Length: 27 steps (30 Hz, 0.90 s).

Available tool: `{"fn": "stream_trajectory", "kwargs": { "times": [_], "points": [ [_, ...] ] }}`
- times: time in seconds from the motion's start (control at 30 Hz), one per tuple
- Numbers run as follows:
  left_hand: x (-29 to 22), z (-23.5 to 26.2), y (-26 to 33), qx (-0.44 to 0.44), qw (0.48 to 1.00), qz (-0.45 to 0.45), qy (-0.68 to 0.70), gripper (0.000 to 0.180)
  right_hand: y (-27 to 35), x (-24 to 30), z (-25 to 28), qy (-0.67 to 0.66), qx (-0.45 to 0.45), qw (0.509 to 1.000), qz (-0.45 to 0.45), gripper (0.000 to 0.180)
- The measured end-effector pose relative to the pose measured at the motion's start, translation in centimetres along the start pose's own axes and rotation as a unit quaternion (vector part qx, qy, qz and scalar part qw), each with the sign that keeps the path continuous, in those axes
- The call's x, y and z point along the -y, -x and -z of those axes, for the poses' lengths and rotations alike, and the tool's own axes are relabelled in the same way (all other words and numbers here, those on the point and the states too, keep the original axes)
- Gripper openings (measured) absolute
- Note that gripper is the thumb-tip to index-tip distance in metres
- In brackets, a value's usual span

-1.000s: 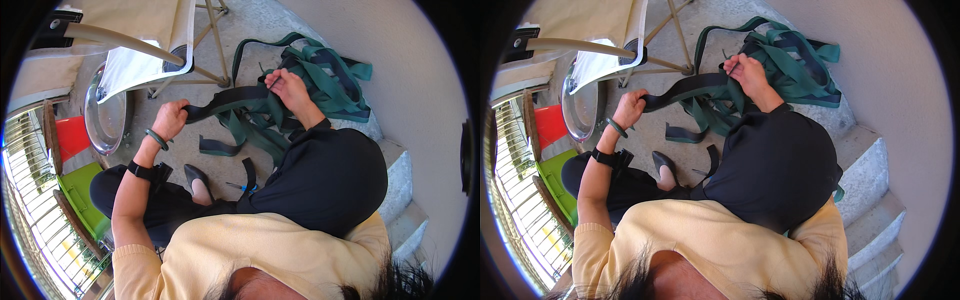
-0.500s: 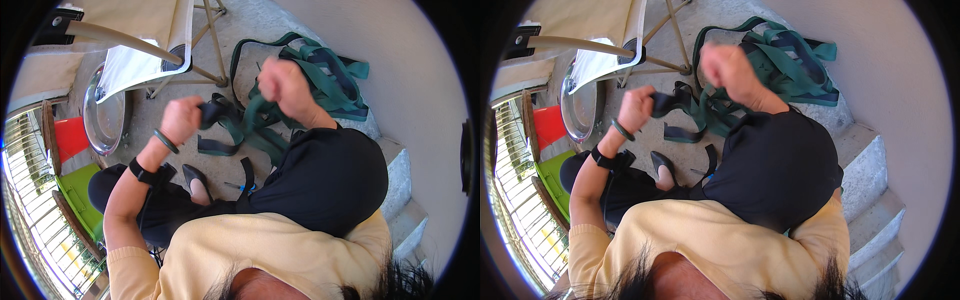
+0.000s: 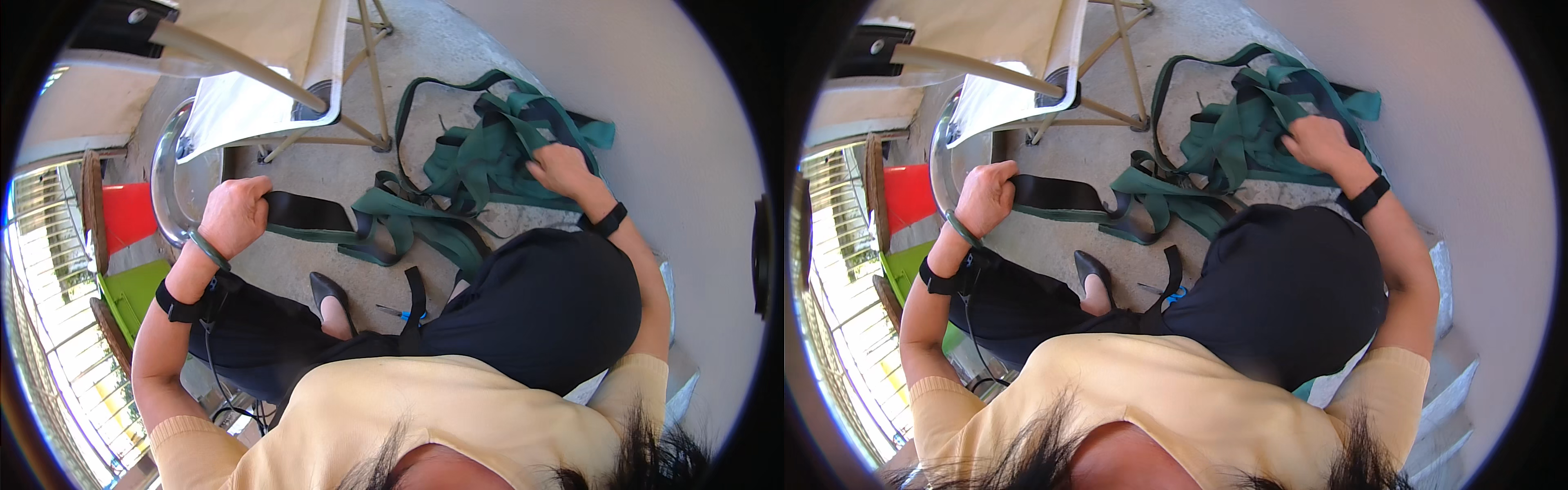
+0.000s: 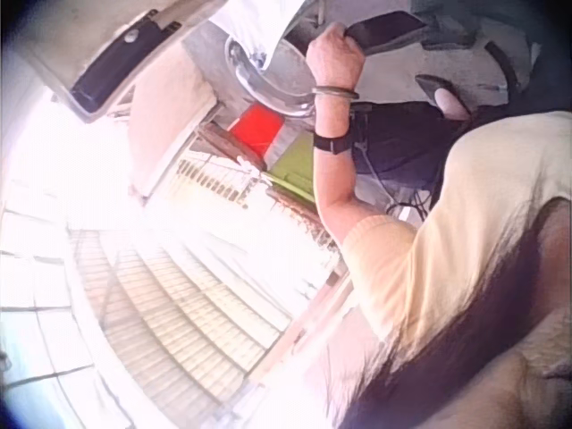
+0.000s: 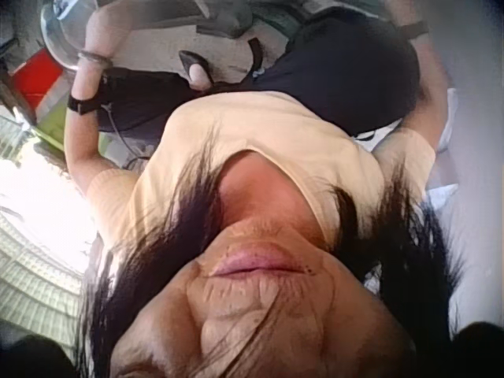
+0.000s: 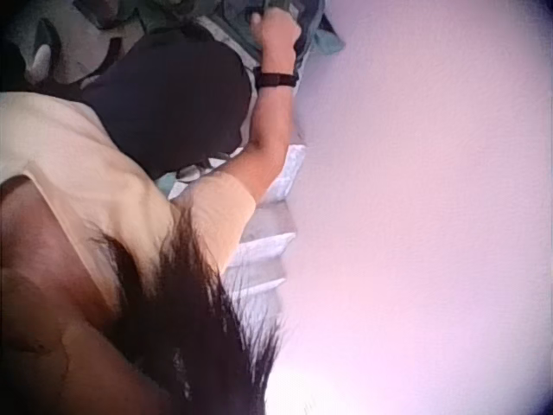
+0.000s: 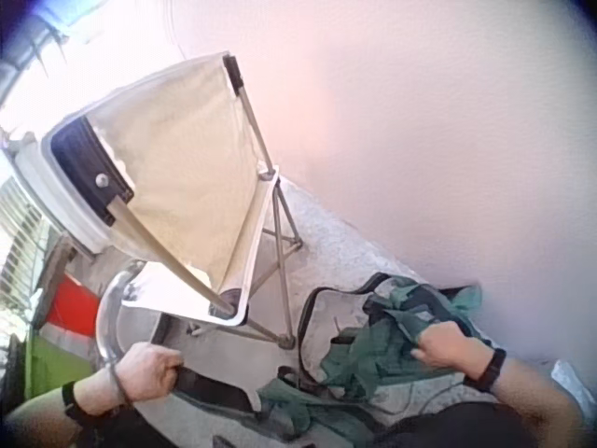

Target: The person untangles and straightens multiple green fabric webbing straps on their lap, aligns a strap end with the corner frame of a white folding chair, and uses thread and a needle to sew and secure the strap directly onto the fabric edge.

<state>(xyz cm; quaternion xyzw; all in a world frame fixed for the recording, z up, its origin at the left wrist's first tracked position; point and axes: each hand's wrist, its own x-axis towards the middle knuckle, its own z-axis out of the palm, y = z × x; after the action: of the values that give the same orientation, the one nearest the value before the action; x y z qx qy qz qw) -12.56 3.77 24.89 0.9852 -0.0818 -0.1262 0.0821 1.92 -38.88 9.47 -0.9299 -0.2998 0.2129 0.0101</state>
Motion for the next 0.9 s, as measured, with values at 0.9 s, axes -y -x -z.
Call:
{"fn": "stream_trajectory", "kwargs": {
  "times": [0.9],
  "points": [
    [-2.3, -7.9, -4.5, -0.006, 0.811, 0.182, 0.555, 0.016, -5.0, 14.4, 3.6, -0.533, -0.041, 0.819, 0.21, 0.012]
  ]
}}
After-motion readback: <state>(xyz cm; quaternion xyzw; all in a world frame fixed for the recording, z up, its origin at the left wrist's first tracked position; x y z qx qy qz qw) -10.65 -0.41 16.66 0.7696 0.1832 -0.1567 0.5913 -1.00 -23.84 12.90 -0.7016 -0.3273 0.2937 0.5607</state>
